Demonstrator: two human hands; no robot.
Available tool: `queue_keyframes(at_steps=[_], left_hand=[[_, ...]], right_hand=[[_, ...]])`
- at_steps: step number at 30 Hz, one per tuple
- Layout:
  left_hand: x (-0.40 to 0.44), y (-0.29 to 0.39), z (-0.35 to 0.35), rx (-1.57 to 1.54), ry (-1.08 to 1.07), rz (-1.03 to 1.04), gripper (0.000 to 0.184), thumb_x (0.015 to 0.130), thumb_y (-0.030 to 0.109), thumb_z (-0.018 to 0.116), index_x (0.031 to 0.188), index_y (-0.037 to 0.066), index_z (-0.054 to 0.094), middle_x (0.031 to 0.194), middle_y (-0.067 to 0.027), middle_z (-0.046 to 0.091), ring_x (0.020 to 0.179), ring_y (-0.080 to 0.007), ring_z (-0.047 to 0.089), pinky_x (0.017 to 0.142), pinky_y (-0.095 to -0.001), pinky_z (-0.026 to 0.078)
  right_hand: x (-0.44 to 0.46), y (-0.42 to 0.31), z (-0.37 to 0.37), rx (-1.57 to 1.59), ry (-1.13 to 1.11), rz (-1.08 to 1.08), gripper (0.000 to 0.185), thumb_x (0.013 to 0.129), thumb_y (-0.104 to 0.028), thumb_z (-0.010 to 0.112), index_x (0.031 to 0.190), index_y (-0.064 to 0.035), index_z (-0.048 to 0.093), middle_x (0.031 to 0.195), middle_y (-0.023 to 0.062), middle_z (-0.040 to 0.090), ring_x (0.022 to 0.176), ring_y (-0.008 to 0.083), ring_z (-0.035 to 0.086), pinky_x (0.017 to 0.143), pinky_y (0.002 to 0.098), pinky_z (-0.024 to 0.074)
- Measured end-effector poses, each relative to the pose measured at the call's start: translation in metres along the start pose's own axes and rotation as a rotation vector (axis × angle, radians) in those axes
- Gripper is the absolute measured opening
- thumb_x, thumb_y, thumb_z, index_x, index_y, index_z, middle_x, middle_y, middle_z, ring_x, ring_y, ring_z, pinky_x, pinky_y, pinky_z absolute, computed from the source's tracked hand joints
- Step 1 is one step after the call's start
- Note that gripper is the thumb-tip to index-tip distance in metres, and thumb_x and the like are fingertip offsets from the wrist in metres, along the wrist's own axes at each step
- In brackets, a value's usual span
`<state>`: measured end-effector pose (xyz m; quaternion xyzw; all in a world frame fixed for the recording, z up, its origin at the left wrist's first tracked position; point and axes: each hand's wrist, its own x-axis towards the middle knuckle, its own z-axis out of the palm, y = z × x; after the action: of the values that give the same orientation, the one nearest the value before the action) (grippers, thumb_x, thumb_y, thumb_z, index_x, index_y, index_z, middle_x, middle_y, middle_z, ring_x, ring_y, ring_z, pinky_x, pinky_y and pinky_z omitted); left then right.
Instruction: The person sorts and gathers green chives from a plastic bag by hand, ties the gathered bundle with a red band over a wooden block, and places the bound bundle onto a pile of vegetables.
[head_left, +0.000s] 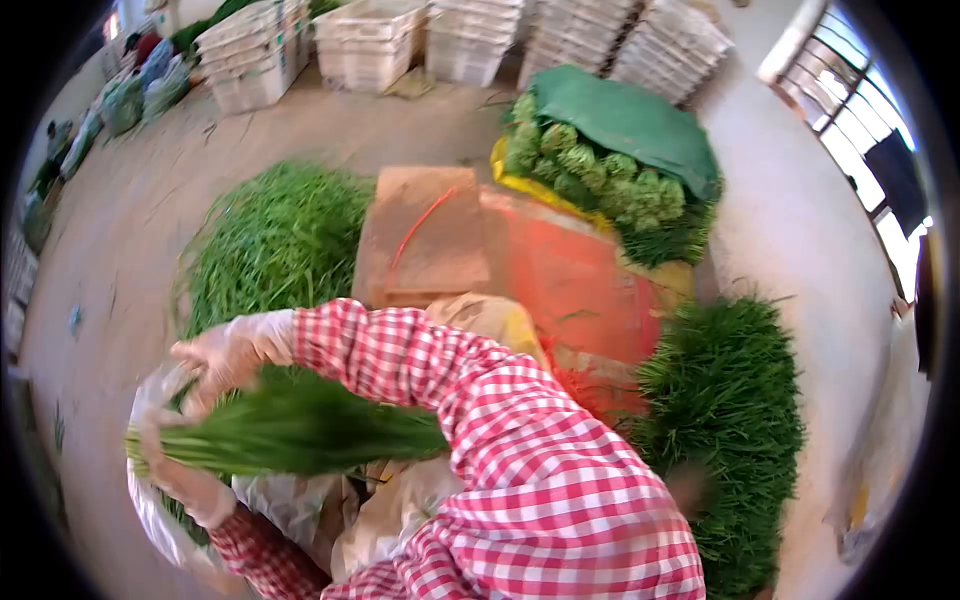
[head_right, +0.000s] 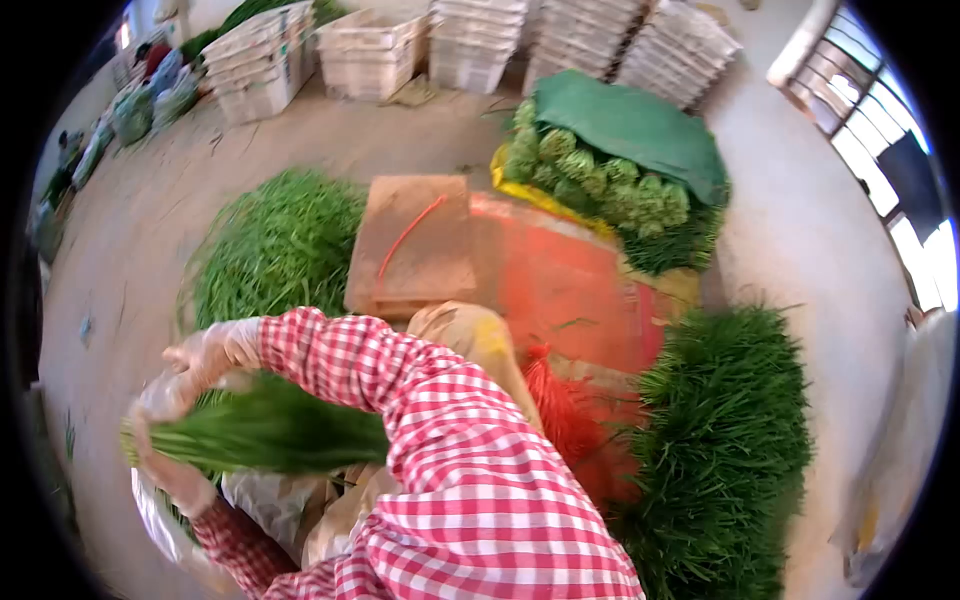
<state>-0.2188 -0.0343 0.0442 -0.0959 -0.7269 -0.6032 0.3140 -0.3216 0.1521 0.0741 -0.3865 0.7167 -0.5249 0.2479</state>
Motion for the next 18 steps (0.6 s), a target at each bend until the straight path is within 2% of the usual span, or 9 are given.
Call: queue_keyframes(at_steps=[1,4,7,9,11,13,14,16,18], left_hand=[[0.016,0.030,0.011,0.015,0.158,0.200,0.031,0.094,0.022,0.043,0.107,-0.002,0.057,0.079,-0.0062,0.054,0.071,-0.0147,0.053,0.069,-0.0261,0.045],[0.038,0.090,0.024,0.119,0.288,0.164,0.027,0.092,0.018,0.044,0.103,-0.003,0.056,0.089,-0.0074,0.055,0.081,-0.0156,0.055,0.075,-0.0283,0.046],[0.059,0.101,0.020,-0.080,0.132,0.319,0.022,0.090,0.015,0.045,0.098,-0.002,0.055,0.090,-0.0089,0.054,0.084,-0.0170,0.054,0.077,-0.0290,0.046],[0.075,0.116,0.029,0.381,0.092,0.706,0.020,0.089,0.013,0.043,0.095,-0.004,0.053,0.088,-0.0101,0.054,0.085,-0.0188,0.054,0.077,-0.0292,0.045],[0.095,0.123,0.033,-0.801,-0.231,0.227,0.020,0.086,0.020,0.045,0.076,0.002,0.047,0.075,-0.0076,0.046,0.077,-0.0189,0.048,0.074,-0.0334,0.041],[0.096,0.142,0.098,-0.581,0.375,0.107,0.018,0.085,0.020,0.045,0.074,0.007,0.044,0.071,-0.0060,0.041,0.072,-0.0189,0.045,0.075,-0.0377,0.040],[0.108,0.119,0.092,-0.948,-0.017,0.044,0.021,0.085,0.023,0.047,0.081,0.003,0.052,0.081,-0.0109,0.052,0.083,-0.0234,0.053,0.084,-0.0397,0.043],[0.111,0.111,0.147,-0.865,0.033,-0.123,0.033,0.086,0.026,0.048,0.098,-0.004,0.054,0.101,-0.0178,0.056,0.100,-0.0297,0.053,0.094,-0.0434,0.040],[0.114,0.113,0.192,-1.114,0.104,-0.510,0.047,0.087,0.029,0.048,0.113,-0.010,0.051,0.120,-0.0239,0.053,0.117,-0.0352,0.047,0.103,-0.0461,0.034]], right_hand=[[-0.004,-0.009,0.018,-0.043,-0.064,-0.174,0.114,0.060,-0.048,0.077,0.139,0.0055,0.016,0.137,0.0268,0.032,0.132,0.0317,0.029,0.108,0.0427,0.0220],[0.004,-0.047,0.049,-0.380,0.140,-0.324,0.124,0.052,-0.048,0.081,0.142,0.0011,0.011,0.144,0.0226,0.023,0.136,0.0317,0.021,0.107,0.0532,0.0178],[0.008,-0.065,0.046,-0.672,0.462,-0.422,0.127,0.049,-0.044,0.082,0.143,-0.0030,0.007,0.145,0.0219,0.018,0.137,0.0331,0.016,0.104,0.0604,0.0144],[0.003,-0.069,0.024,-0.697,0.544,-0.500,0.121,0.051,-0.042,0.082,0.142,-0.0024,0.012,0.142,0.0235,0.025,0.135,0.0346,0.021,0.106,0.0579,0.0129],[-0.006,-0.073,-0.012,-0.758,0.558,-0.571,0.112,0.056,-0.045,0.079,0.141,-0.0044,0.018,0.130,0.0246,0.042,0.122,0.0341,0.043,0.100,0.0526,0.0329],[-0.043,-0.095,-0.050,-0.658,0.379,-0.252,0.092,0.064,-0.041,0.075,0.137,-0.0070,0.030,0.108,0.0224,0.058,0.095,0.0329,0.062,0.079,0.0437,0.0513],[-0.052,-0.087,-0.070,-0.833,0.450,-0.185,0.080,0.066,-0.037,0.073,0.132,-0.0077,0.038,0.098,0.0202,0.061,0.085,0.0313,0.064,0.070,0.0409,0.0529],[-0.094,-0.099,-0.105,-1.005,0.460,0.175,0.051,0.071,-0.027,0.068,0.116,-0.0079,0.055,0.078,0.0155,0.065,0.071,0.0294,0.066,0.064,0.0378,0.0547],[-0.136,-0.086,-0.137,-1.039,0.514,0.441,0.040,0.073,-0.023,0.066,0.111,-0.0115,0.057,0.080,0.0128,0.066,0.073,0.0283,0.066,0.066,0.0386,0.0538]])
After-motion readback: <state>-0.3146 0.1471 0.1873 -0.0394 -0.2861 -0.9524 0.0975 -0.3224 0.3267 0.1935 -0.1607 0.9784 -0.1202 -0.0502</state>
